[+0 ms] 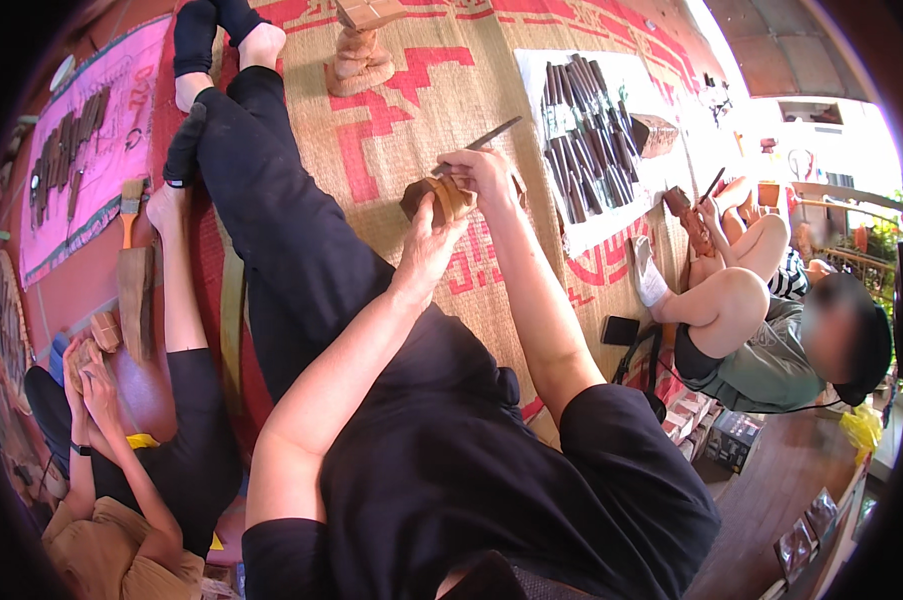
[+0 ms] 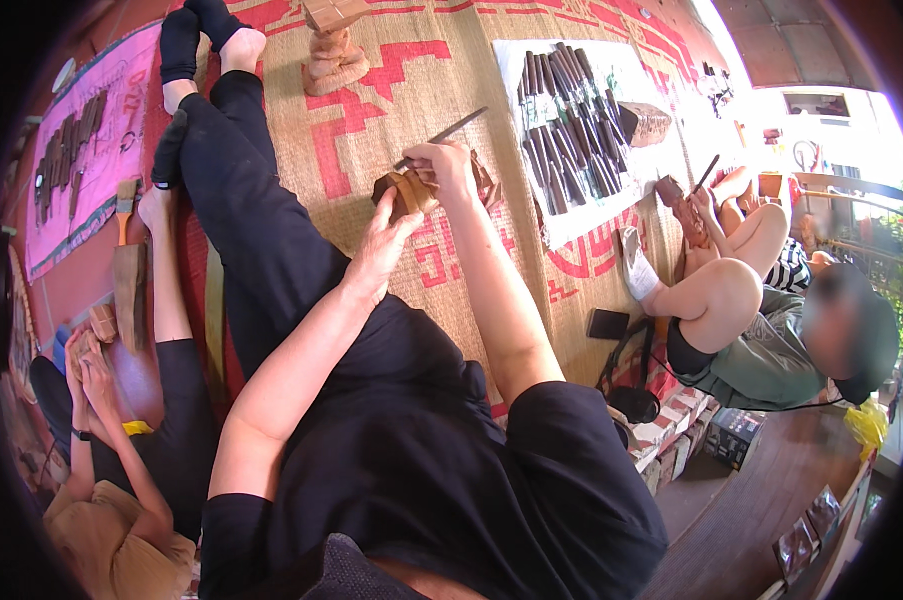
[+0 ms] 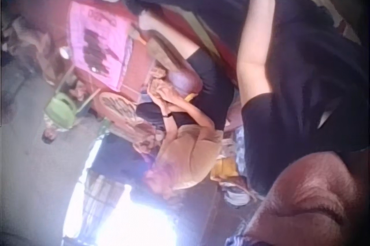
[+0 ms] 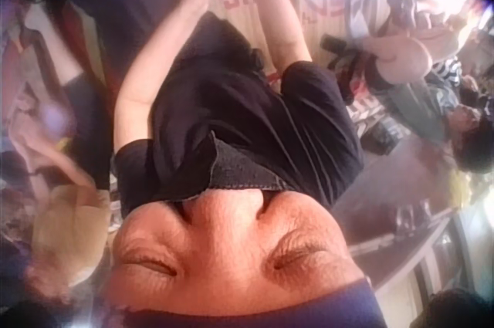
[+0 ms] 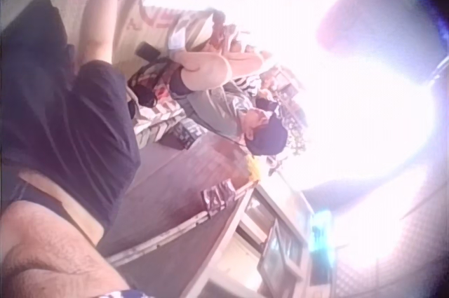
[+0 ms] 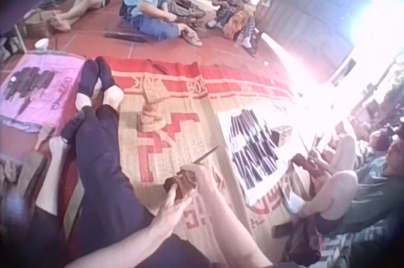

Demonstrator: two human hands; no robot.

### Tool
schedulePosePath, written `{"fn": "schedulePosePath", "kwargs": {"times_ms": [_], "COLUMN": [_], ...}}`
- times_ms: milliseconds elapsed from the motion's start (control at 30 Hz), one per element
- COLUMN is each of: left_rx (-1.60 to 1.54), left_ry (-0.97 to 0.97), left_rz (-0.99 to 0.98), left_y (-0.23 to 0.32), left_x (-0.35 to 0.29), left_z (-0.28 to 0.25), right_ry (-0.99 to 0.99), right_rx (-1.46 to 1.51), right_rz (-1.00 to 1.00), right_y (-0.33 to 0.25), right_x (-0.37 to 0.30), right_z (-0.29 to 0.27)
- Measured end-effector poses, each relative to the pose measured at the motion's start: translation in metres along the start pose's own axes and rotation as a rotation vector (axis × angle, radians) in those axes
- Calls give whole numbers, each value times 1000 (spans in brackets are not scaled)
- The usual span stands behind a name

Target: The person sits on a mat and uses a knife to carve a small wooden object. They hold the wood in their left hand and the knife in their right, repeatedly shaping the piece. Other people are seated nearby doing similar work.

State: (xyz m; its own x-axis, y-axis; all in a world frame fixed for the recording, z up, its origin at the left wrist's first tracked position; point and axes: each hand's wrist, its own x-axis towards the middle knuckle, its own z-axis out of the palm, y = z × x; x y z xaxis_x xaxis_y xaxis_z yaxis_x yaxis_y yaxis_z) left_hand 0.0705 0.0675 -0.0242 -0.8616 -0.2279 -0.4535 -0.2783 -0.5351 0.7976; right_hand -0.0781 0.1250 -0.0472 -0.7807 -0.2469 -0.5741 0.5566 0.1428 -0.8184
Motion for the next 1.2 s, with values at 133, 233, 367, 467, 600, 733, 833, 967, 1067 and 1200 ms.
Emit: {"fn": "schedulePosePath", "kwargs": {"times_ms": [133, 233, 367, 467, 600, 733, 833, 967, 1067, 1200], "left_rx": [-86, -67, -113, -25, -6, -60, -27, -82, -26, -11], "left_ry": [-69, -25, -17, -17, -10, -20, -26, -14, 46, -21], "left_rz": [-5, -7, -3, 21, -7, 3, -13, -20, -35, -14], "left_y": [1, -9, -1, 2, -8, 3, 3, 2, 11, 12], "left_x": [-2, 3, -1, -1, 3, -2, -2, -3, -5, -4], "left_z": [-2, -3, 1, -1, -3, 0, -1, 0, 5, 0], "right_ry": [-7, 28, 3, 11, -19, 17, 10, 11, 10, -45], "right_rx": [-146, -99, -58, -132, -148, -68, -83, -100, -89, -117], "right_rz": [-23, -26, -17, -19, 22, -6, -83, -95, -119, -256], "right_y": [6, 14, 9, 7, 13, 3, 5, 10, 10, 12], "right_x": [5, 23, 18, 11, 20, 5, -1, 5, 5, -7], "right_z": [1, -14, -7, -1, -18, -4, 1, -9, -11, -3]}}
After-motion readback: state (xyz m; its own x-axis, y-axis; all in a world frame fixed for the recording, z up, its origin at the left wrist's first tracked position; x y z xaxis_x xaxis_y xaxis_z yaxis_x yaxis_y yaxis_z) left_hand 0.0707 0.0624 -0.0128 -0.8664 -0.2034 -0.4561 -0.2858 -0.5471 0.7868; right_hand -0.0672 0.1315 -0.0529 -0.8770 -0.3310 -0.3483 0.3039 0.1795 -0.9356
